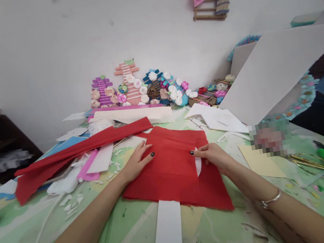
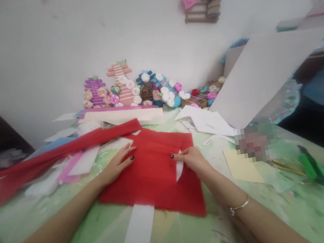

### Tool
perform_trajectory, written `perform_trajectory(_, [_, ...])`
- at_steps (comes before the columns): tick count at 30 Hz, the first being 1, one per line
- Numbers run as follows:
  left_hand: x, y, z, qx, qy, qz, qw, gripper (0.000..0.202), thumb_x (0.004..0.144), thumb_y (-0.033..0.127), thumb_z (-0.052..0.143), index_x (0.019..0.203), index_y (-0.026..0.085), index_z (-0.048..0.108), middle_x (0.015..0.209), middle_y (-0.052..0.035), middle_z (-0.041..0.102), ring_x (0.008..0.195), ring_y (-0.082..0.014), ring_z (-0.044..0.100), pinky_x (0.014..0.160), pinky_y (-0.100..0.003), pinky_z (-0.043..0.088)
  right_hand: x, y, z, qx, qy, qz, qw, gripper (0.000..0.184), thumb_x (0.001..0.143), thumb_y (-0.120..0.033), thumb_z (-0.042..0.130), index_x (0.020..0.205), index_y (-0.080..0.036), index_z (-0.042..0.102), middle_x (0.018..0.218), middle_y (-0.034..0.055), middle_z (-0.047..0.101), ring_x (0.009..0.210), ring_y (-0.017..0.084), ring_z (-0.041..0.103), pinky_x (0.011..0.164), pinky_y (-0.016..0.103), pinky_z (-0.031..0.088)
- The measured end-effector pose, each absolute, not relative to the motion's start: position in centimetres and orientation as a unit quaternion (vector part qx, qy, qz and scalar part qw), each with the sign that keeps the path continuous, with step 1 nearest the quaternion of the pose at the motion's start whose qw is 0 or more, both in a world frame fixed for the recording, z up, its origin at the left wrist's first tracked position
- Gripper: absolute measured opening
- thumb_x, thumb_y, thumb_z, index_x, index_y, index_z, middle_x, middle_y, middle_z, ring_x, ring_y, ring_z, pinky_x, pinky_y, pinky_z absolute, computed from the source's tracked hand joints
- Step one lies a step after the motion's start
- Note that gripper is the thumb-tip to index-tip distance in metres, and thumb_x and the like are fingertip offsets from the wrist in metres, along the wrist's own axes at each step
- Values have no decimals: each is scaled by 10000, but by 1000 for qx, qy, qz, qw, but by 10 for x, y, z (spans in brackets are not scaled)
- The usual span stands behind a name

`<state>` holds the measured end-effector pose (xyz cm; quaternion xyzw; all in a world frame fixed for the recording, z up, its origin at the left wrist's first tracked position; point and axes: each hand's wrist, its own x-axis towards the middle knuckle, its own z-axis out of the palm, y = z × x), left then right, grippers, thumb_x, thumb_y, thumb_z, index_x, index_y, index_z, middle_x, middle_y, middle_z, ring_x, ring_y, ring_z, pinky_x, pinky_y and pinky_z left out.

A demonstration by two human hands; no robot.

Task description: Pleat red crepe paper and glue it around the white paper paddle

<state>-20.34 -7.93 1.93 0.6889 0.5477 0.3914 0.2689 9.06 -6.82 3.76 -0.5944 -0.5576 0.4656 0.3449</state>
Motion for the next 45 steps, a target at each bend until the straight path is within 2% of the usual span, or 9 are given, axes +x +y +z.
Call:
perform_trajectory(6, [-199, -83, 23, 715, 539, 360, 264, 740, 729, 707, 564, 1271, 205, 610, 1542, -109, 326, 1439, -337, 245, 1200, -453, 126, 87, -72, 39, -584, -534, 484, 374, 291, 586, -364, 757, 501, -163, 564, 449, -29, 474, 446, 74, 340, 464, 254, 243])
perform_trajectory(12, [-198, -84, 24, 702, 532, 382, 280, 696, 691, 705, 618, 1203, 235, 655, 1499, -93, 406, 1426, -331, 276, 1200, -448, 140, 90, -68, 36, -575, -569, 470, 352, 314, 569, -354, 744, 470, -179, 503, 433, -56, 415, 458, 72, 332, 468, 244, 232])
perform_trajectory(18, [-202, -81, 24, 673, 526, 425, 300, 644, 714, 679, 612, 1167, 224, 665, 1457, -89, 466, 1395, -324, 340, 1193, -438, 177, 97, -64, 37, -563, -550, 493, 370, 318, 538, -338, 765, 490, -185, 490, 508, -37, 481, 519, 91, 431, 503, 241, 332])
perform_trajectory(22, [-200, -80, 25, 610, 495, 489, 379, 584, 764, 634, 593, 1167, 215, 651, 1412, -74, 519, 1363, -312, 394, 1146, -395, 299, 103, -65, 45, -556, -515, 524, 388, 251, 538, -280, 768, 524, -175, 540, 591, 8, 569, 648, 141, 562, 610, 250, 454])
perform_trajectory(25, [-197, -81, 28, 565, 462, 517, 447, 555, 770, 599, 617, 1167, 211, 641, 1335, -80, 587, 1288, -314, 483, 1048, -371, 421, 104, -67, 53, -557, -479, 549, 398, 190, 539, -216, 752, 532, -163, 569, 648, 29, 608, 711, 152, 596, 675, 248, 503])
perform_trajectory(27, [-197, -82, 30, 549, 448, 529, 467, 565, 751, 592, 642, 1156, 199, 644, 1274, -89, 626, 1225, -315, 538, 1009, -368, 452, 104, -67, 56, -566, -454, 557, 403, 147, 540, -177, 741, 546, -153, 596, 669, 36, 624, 707, 148, 604, 672, 244, 515])
perform_trajectory(33, [-197, -81, 32, 531, 437, 554, 470, 590, 705, 555, 698, 1155, 180, 630, 1272, -99, 617, 1243, -315, 524, 1041, -402, 434, 109, -63, 55, -564, -440, 570, 404, 113, 579, -150, 743, 561, -134, 632, 651, 44, 641, 632, 128, 591, 578, 219, 486])
perform_trajectory(39, [-198, -76, 26, 506, 402, 564, 514, 603, 698, 507, 722, 1188, 184, 580, 1298, -113, 597, 1240, -327, 531, 1046, -434, 433, 111, -65, 61, -543, -435, 589, 413, 81, 594, -88, 701, 534, -113, 654, 622, 55, 655, 625, 137, 615, 607, 222, 513])
perform_trajectory(45, [-205, -74, 22, 497, 419, 566, 507, 548, 718, 486, 717, 1165, 199, 583, 1359, -112, 550, 1319, -326, 453, 1102, -438, 365, 111, -65, 66, -544, -402, 595, 435, 129, 583, -7, 661, 509, -112, 645, 610, 37, 654, 604, 141, 631, 552, 215, 517])
